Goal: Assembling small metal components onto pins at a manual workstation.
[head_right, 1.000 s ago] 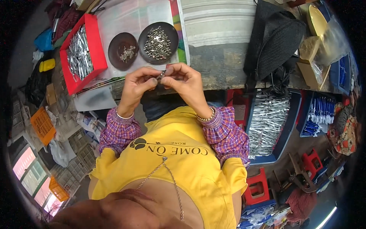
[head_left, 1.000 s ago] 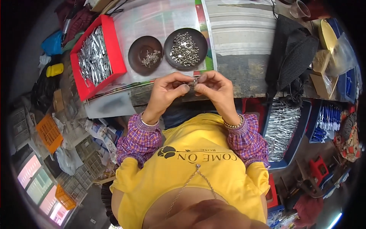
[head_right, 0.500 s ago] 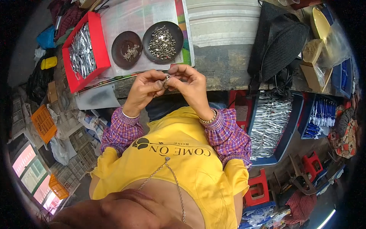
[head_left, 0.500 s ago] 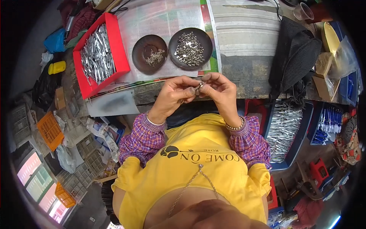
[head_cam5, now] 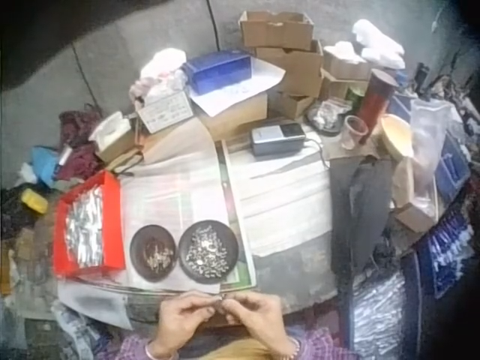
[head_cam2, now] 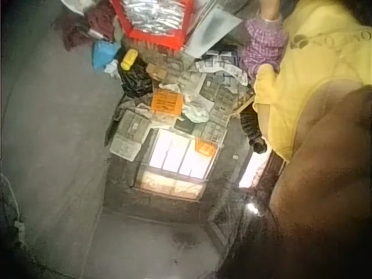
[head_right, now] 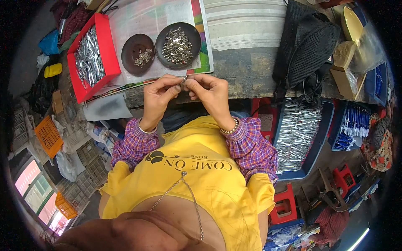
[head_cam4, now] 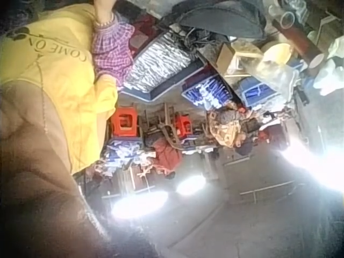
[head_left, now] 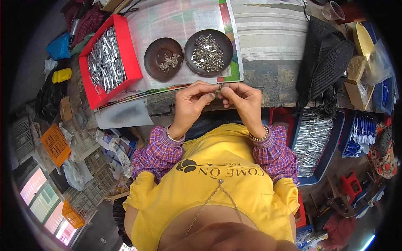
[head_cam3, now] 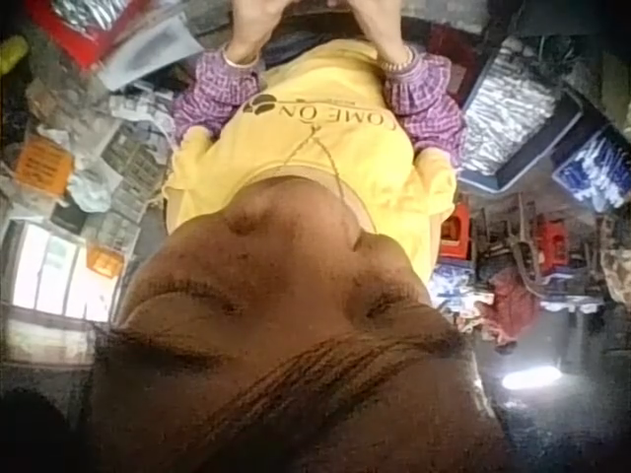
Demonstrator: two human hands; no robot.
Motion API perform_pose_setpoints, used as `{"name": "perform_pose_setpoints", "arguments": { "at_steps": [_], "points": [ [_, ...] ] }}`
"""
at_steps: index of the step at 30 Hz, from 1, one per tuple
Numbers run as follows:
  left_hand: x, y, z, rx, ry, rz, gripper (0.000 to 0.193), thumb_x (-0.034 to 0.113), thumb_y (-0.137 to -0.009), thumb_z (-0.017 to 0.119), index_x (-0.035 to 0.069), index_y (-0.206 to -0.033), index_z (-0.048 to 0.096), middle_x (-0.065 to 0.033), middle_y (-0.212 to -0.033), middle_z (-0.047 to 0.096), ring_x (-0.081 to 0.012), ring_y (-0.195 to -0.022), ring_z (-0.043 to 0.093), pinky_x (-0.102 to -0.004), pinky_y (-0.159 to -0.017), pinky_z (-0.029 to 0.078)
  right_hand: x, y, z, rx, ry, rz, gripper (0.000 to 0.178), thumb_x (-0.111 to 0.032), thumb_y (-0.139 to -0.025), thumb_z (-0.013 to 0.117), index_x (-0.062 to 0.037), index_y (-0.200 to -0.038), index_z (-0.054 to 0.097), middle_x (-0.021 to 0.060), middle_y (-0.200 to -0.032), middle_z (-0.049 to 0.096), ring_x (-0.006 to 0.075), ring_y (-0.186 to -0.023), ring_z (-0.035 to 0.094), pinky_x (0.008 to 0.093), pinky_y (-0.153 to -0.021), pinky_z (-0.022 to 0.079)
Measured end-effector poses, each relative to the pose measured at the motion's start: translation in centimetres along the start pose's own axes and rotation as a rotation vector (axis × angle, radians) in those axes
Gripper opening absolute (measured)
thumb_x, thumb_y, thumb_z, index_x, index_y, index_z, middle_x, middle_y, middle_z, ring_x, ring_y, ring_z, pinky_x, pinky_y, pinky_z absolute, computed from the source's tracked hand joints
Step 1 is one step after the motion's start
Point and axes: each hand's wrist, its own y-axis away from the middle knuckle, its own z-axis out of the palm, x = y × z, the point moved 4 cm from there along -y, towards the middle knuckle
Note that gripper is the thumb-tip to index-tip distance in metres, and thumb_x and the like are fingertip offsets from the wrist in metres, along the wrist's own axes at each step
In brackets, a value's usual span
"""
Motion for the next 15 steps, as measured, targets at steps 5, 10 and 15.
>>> {"name": "perform_pose_setpoints", "arguments": {
  "at_steps": [5,10,15],
  "points": [
    [-0.16,-0.13,-0.01,0.002,0.018,0.011,0.020,-0.005,-0.081,0.060,-0.002,-0.101,0.065,-0.0045,-0.092,0.061,-0.0066,-0.077,0.054,-0.0179,-0.064,0.042,0.29,-0.07,0.15,0.003,-0.027,0.003,0.013,-0.008,-0.087,0.058,0.0033,-0.091,0.064,0.0041,-0.076,0.063,0.0061,-0.061,0.055,0.0186,-0.054,0.047],
    [-0.26,-0.16,-0.07,0.002,0.050,-0.014,0.020,-0.004,-0.082,0.060,-0.002,-0.101,0.065,-0.0040,-0.091,0.061,-0.0063,-0.075,0.053,-0.0179,-0.063,0.042,-0.08,0.09,0.38,0.034,0.170,-0.143,0.014,-0.008,-0.087,0.058,0.0035,-0.090,0.065,0.0042,-0.075,0.064,0.0059,-0.061,0.055,0.0185,-0.054,0.046],
    [-0.11,-0.21,-0.02,-0.010,0.069,-0.067,0.018,-0.001,-0.083,0.061,-0.001,-0.101,0.065,-0.0023,-0.090,0.061,-0.0051,-0.072,0.052,-0.0182,-0.061,0.042,-0.02,-0.04,0.15,0.026,0.340,-0.231,0.013,-0.006,-0.085,0.059,0.0044,-0.091,0.064,0.0040,-0.075,0.064,0.0052,-0.061,0.055,0.0181,-0.054,0.045]
  ]
}}
